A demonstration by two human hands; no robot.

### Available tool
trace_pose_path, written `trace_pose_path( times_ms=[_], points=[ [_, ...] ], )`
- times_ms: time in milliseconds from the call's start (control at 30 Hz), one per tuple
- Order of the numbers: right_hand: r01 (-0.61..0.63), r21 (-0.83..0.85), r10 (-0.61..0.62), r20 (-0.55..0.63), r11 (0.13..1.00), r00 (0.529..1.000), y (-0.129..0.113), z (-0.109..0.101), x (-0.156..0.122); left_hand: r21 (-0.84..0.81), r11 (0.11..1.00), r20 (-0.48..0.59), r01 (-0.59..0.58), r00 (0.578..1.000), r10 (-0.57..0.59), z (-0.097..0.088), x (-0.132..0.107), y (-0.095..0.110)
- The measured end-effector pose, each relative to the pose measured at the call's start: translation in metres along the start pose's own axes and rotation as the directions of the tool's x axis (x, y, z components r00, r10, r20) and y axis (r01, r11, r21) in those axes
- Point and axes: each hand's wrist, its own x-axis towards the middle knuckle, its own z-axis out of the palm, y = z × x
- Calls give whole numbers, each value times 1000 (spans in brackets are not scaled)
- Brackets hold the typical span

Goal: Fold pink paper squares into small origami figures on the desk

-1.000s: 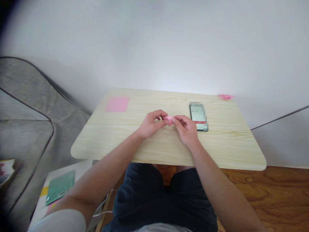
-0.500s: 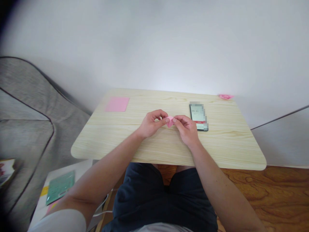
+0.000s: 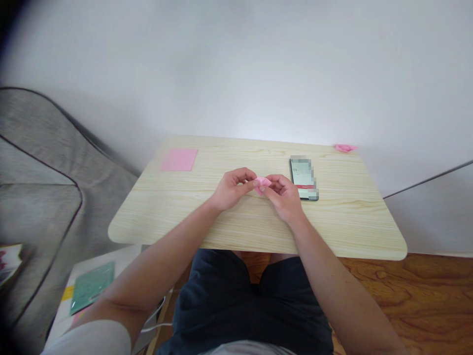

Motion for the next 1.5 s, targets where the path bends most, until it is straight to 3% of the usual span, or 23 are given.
trace_pose_path(
  times_ms=[467, 700, 1000, 1500],
  points=[
    [-7, 22, 7, 13, 1000, 1000, 0, -1, 0, 19, 1000, 4, 16, 1000, -16, 1, 1, -1],
    [-64, 70, 60, 53, 995, 997, -1, -3, 0, -70, 996, 16, 59, 998, -58, 1, 1, -5],
    [-64, 14, 63, 75, 998, 995, 1, -7, 2, -140, 990, 20, 32, 999, -30, 0, 2, -7],
    [-68, 27, 65, 90, 997, 994, 2, -7, 2, -98, 991, 51, 90, 995, -85, -1, 1, -6]
  ],
)
